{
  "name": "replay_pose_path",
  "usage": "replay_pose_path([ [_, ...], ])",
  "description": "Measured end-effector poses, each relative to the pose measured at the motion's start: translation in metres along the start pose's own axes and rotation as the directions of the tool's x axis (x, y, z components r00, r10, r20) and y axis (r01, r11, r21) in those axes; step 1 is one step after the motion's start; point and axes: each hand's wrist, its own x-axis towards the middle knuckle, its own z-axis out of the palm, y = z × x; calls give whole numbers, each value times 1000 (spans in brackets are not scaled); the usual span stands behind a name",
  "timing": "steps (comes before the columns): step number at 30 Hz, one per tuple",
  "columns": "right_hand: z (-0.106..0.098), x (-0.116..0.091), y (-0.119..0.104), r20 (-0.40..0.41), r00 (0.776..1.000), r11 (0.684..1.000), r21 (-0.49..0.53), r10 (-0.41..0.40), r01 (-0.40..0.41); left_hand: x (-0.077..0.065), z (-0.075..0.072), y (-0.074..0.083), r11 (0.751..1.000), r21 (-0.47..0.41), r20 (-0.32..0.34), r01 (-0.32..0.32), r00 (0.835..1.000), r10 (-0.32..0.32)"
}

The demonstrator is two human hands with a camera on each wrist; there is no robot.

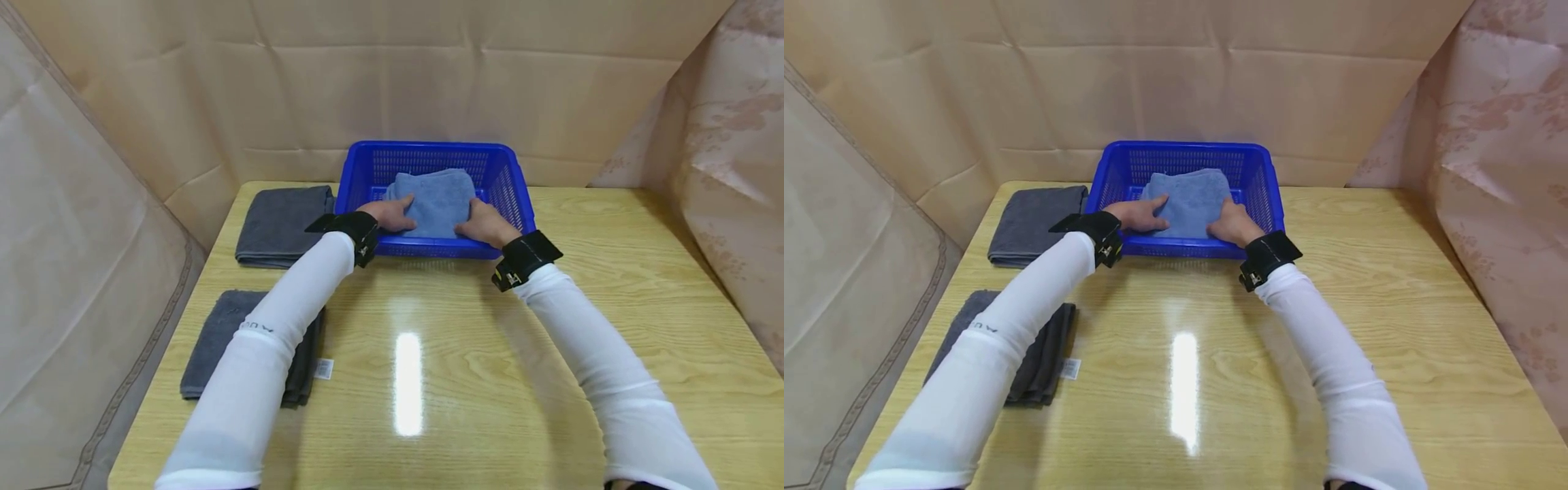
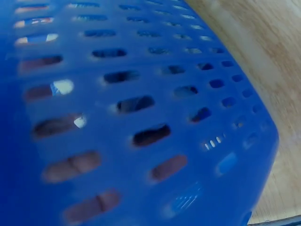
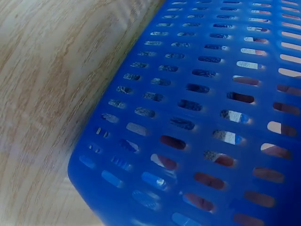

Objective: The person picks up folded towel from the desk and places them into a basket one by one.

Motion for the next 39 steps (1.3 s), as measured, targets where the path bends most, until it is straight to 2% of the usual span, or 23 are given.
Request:
replay_pose_path([
  [4,2,1,-2,8,1000,1000,-20,-8,8,0,3,-1,1000,19,-7,18,1000,-18],
  [13,-2,7,-3,-6,1000,1000,19,1,-1,-3,4,-5,999,25,-84,31,996,-29],
  [20,-11,4,-6,-47,999,999,-52,3,-5,-13,4,-1,998,44,-173,-37,984,45],
  [24,-18,-5,-9,-90,995,995,-93,-44,35,-23,7,7,997,20,-223,-75,972,78],
  [27,-20,-15,-10,-149,984,992,-94,-101,87,-33,16,12,994,60,-300,-89,948,104],
  [32,-10,-43,-9,-217,957,980,-82,-194,181,-57,40,14,980,186,-462,-76,873,156],
  [36,0,-69,-5,-227,938,964,-102,-263,246,-78,60,15,954,291,-504,-71,836,216],
  [39,3,-86,0,-214,933,956,-129,-288,265,-87,75,16,919,387,-517,-72,808,282],
])
